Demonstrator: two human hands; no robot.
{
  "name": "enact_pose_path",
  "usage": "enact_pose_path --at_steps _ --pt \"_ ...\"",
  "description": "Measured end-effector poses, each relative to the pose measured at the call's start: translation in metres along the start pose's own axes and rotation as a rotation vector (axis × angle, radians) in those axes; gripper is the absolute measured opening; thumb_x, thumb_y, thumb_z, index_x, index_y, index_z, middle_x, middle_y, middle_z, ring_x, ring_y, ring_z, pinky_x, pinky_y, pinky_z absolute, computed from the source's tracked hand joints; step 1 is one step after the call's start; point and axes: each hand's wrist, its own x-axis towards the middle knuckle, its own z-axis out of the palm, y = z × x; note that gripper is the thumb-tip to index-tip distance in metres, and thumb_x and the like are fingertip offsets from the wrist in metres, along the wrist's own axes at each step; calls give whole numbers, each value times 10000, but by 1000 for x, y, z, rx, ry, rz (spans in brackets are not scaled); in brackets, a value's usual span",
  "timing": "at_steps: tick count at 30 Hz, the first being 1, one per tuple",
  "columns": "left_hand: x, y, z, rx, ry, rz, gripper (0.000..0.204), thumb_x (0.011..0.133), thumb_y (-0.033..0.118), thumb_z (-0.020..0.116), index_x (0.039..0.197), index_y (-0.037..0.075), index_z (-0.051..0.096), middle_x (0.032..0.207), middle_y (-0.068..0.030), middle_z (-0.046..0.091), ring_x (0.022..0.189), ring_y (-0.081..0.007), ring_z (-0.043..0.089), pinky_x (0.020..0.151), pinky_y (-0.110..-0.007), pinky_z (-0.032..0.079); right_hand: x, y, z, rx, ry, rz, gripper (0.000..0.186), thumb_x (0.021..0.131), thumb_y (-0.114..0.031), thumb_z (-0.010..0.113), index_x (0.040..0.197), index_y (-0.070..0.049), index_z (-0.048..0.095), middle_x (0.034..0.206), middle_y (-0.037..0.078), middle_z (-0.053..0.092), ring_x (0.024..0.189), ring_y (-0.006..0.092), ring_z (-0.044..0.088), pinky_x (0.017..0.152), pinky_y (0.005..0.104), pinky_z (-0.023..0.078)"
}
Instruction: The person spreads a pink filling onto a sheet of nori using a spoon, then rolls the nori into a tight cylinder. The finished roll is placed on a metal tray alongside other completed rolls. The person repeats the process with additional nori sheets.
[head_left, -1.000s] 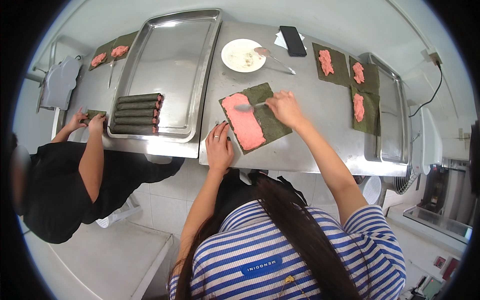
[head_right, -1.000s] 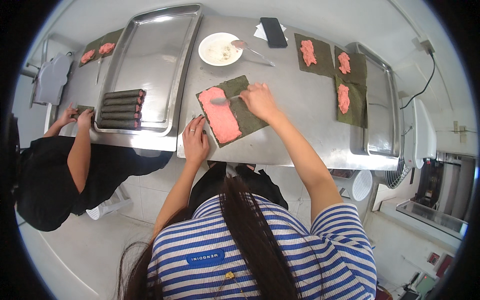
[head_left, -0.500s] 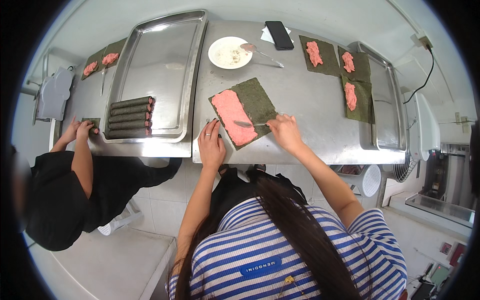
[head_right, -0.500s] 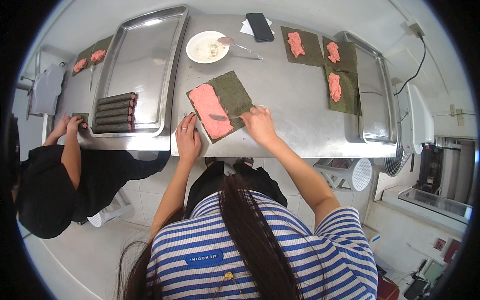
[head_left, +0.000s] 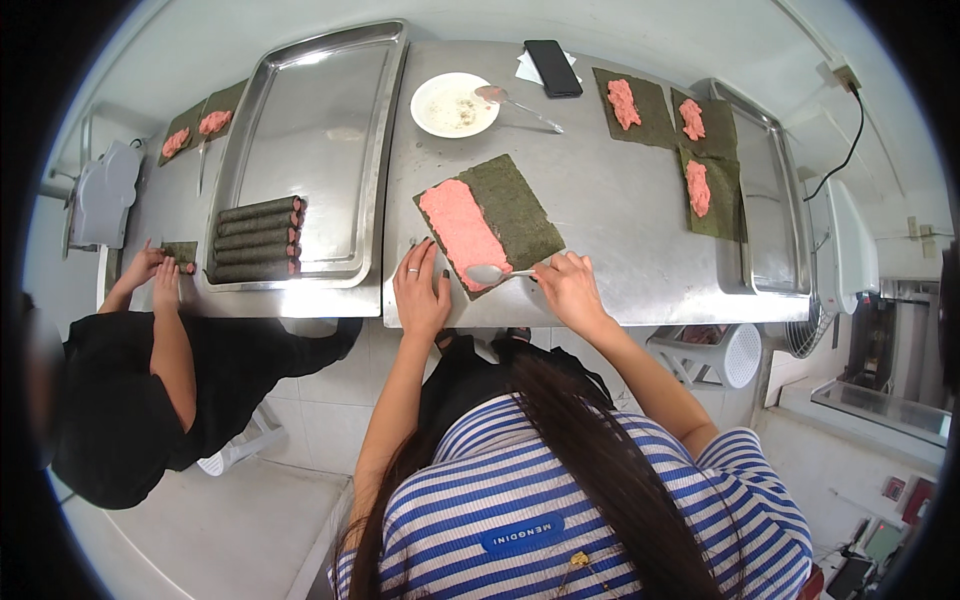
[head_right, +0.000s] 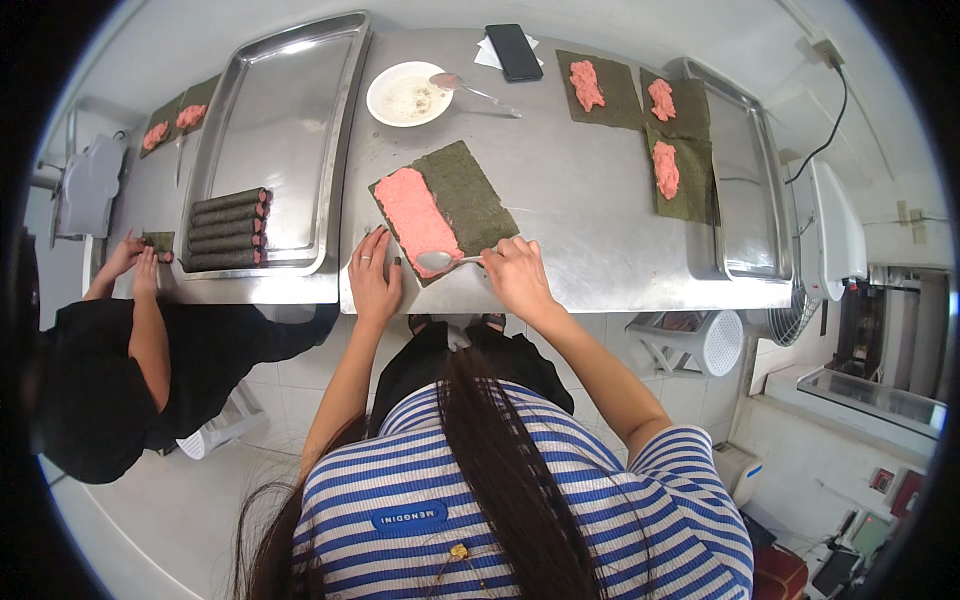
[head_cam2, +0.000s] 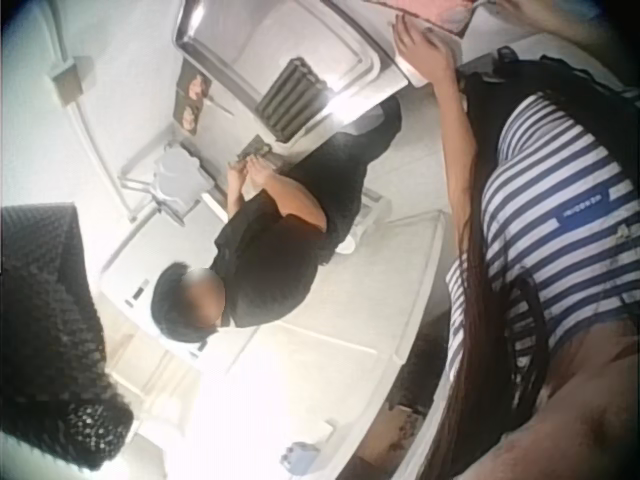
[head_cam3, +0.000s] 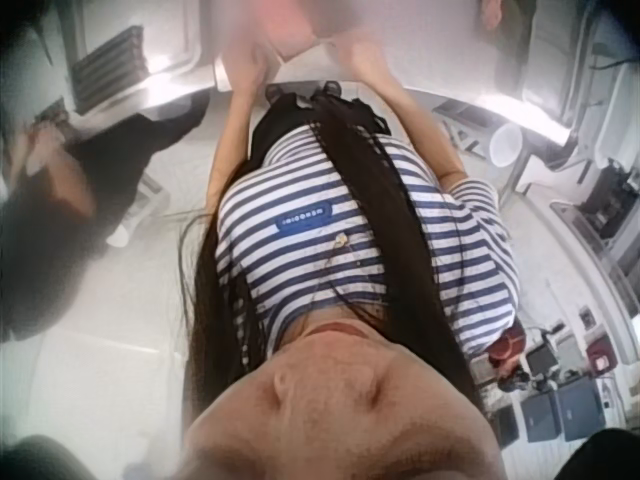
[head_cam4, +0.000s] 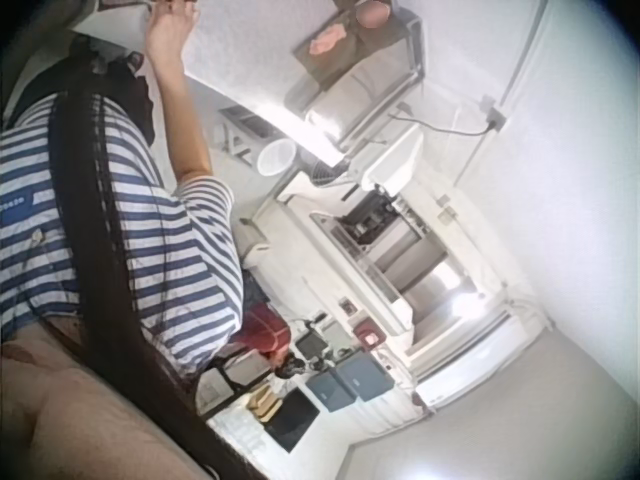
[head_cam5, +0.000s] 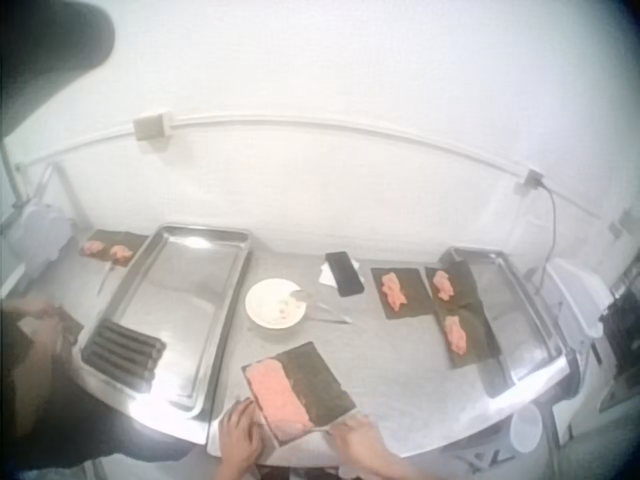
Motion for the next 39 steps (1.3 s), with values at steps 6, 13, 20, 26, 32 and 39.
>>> enact_pose_path --at_steps 6,13,20,26,32,39 --pt "0 2 1 18 4 13 609 735 206 677 1305 87 501 1366 -46 477 1295 -279 400 1074 -422 304 -1 -4 -7 -47 -41 -107 148 820 -157 622 902 -50 683 782 55 560 831 218 531 736 369 364" --pt "1 2 0 17 17 30 615 725 215 691 1299 93 505 1361 -54 477 1286 -280 409 1070 -426 306 2 -6 -14 -96 -63 -189 154 831 -159 600 901 -46 678 794 55 559 845 212 533 753 357 372" --pt "2 3 0 24 33 29 615 712 219 686 1290 93 515 1352 -56 486 1277 -276 417 1062 -429 316 11 8 -30 -148 -112 -211 167 811 -129 574 920 -59 681 848 51 572 894 202 534 782 346 381" --pt "2 2 3 34 35 34 618 709 225 695 1286 92 519 1342 -57 491 1265 -276 426 1058 -429 321 12 27 -39 -195 -104 -196 185 800 -107 558 928 -66 685 844 47 574 909 203 539 799 346 379" --pt "2 2 2 28 38 31 618 709 222 696 1286 92 518 1344 -59 490 1267 -277 423 1060 -429 319 18 39 -59 -154 -86 -96 157 800 -140 623 916 -67 700 769 43 564 840 211 534 780 355 372" --pt "1 1 2 14 37 30 615 714 224 698 1287 94 516 1352 -58 484 1278 -280 415 1063 -431 315 26 33 -45 -121 -70 -116 149 812 -147 624 907 -65 705 766 49 566 829 210 531 764 360 369"
